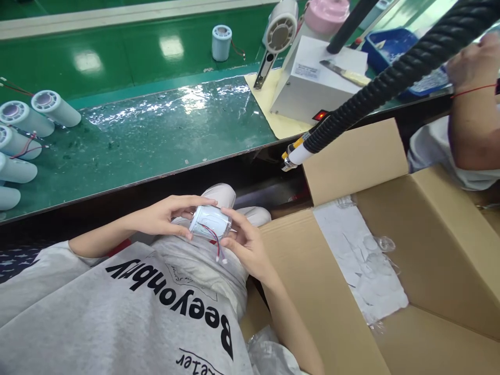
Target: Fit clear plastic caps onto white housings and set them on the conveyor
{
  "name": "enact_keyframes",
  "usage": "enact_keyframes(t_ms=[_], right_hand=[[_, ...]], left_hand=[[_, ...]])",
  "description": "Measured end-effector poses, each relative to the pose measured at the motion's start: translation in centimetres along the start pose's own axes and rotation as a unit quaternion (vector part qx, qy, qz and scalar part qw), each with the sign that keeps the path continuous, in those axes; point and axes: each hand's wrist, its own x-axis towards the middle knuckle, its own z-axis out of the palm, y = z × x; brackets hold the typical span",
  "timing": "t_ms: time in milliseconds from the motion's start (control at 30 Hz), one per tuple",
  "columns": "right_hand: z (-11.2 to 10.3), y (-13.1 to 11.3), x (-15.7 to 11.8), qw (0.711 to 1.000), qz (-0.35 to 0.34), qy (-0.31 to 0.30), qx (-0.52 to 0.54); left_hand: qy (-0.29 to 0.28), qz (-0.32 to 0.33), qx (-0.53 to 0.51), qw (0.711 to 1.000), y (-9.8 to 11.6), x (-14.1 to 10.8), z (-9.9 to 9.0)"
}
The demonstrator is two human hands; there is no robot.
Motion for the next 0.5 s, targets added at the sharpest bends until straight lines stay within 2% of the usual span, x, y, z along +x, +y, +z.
enact_keyframes(t_ms=[200, 267, 333, 400, 467, 500], right_hand=[[0.3, 0.2, 0.1, 0.998, 0.048, 0.021, -0.043], [1.1, 0.3, 0.1, 0.997, 0.068, 0.027, -0.018], [1.3, 0.7, 0.3, 0.996, 0.091, 0.015, 0.004], [-0.5, 1.5, 0.6, 0.993, 0.119, 0.027, -0.011], [-5.0, 2.5, 0.6, 0.973, 0.160, 0.145, -0.078], [-8.2, 2.9, 0.3, 0.944, 0.182, 0.246, -0.122]], left_hand=[[-0.022, -0.067, -0.073, 0.995, -1.8, 0.3, 0.4], [-0.005, -0.093, -0.102, 0.990, -2.3, 0.5, 1.0], [0.028, -0.135, -0.123, 0.983, -2.0, 0.7, 1.3], [0.064, -0.189, -0.083, 0.976, -0.5, 1.0, 0.1], [0.138, -0.207, 0.037, 0.968, 1.6, 2.3, -3.1], [0.166, -0.208, 0.099, 0.959, 2.6, 3.6, -5.0]])
